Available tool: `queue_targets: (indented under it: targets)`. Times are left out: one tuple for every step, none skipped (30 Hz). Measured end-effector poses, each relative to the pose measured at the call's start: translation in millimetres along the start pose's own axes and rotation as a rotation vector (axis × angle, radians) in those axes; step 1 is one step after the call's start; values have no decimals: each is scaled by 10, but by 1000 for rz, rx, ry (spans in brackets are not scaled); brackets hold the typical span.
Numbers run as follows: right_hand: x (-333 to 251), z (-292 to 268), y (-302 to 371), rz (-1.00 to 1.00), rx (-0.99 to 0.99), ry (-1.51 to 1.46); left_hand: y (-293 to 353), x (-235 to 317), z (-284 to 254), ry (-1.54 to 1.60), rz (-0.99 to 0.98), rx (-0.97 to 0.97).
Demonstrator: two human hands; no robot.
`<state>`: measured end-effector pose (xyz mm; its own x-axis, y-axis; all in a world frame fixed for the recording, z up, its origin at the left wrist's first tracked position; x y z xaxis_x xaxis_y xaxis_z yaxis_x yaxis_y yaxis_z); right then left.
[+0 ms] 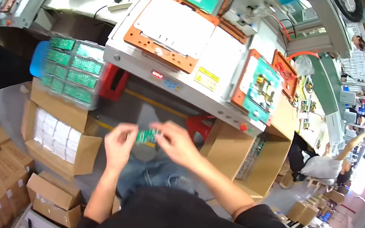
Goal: Assembling electronic components and testing circuit boards on a manufacturing production line.
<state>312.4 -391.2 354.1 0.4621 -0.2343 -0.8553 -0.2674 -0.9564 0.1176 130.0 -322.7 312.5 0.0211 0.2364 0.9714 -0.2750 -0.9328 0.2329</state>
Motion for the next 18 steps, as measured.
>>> queue_targets:
  targets:
    - [-221, -210, -33, -116, 95, -37, -98, 227, 131, -21, 13, -4]
    - [-478, -441, -77, -70, 61, -34, -165, 543, 269, -4, -4, 2]
    - [-482, -621, -148, -320, 137, 128, -288, 828, 437, 19, -6, 8]
    - [-465, -727, -253, -354, 199, 139, -481, 1005, 544, -9, 21, -38]
    - [-489, -774, -443, -436, 255, 177, -696, 1080, 545, -47, 46, -93]
    - [-482, -876, -560, -394, 282, 162, -829, 1165, 586, -24, 53, -144]
    - [-511, -904, -813, -401, 295, 194, -1109, 1188, 566, 10, 42, -185]
    - [-503, -897, -975, -363, 375, 167, -1336, 1290, 543, -144, 193, -216]
    - [-433, -900, -1140, -293, 457, 144, -1520, 1399, 551, -295, 344, -253]
    - [-443, -901, -1305, -224, 474, 120, -1726, 1447, 528, -282, 430, -262]
    - [-491, -866, -1469, -206, 468, 130, -1944, 1420, 473, -269, 509, -260]
    - [-446, -765, -1614, -204, 485, 127, -2154, 1369, 428, -252, 524, -308]
    - [-381, -644, -1708, -198, 499, 126, -2305, 1284, 362, -249, 517, -325]
    - [-303, -517, -1776, -184, 501, 128, -2452, 1210, 311, -351, 575, -397]
    - [-209, -388, -1821, -111, 473, 104, -2572, 1110, 257, -451, 630, -469]
    - [-123, -266, -1851, -35, 444, 79, -2665, 993, 193, -466, 669, -542]
    - [-66, -196, -1885, -19, 443, 81, -2751, 891, 154, -461, 657, -552]
    - [-22, -140, -1888, -89, 448, 170, -2773, 787, 125, -474, 807, -557]
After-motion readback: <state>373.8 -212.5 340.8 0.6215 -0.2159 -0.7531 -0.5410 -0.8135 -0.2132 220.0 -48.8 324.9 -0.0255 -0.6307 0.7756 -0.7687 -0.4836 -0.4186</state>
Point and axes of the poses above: each hand's wrist, its own y-axis away from the middle knuckle, its own z-axis out of the palm, x = y × z, the point moved 2 cm from there along -y, towards the middle knuckle, and after that the axes turned 9 degrees about x, right-handed, at the moved point
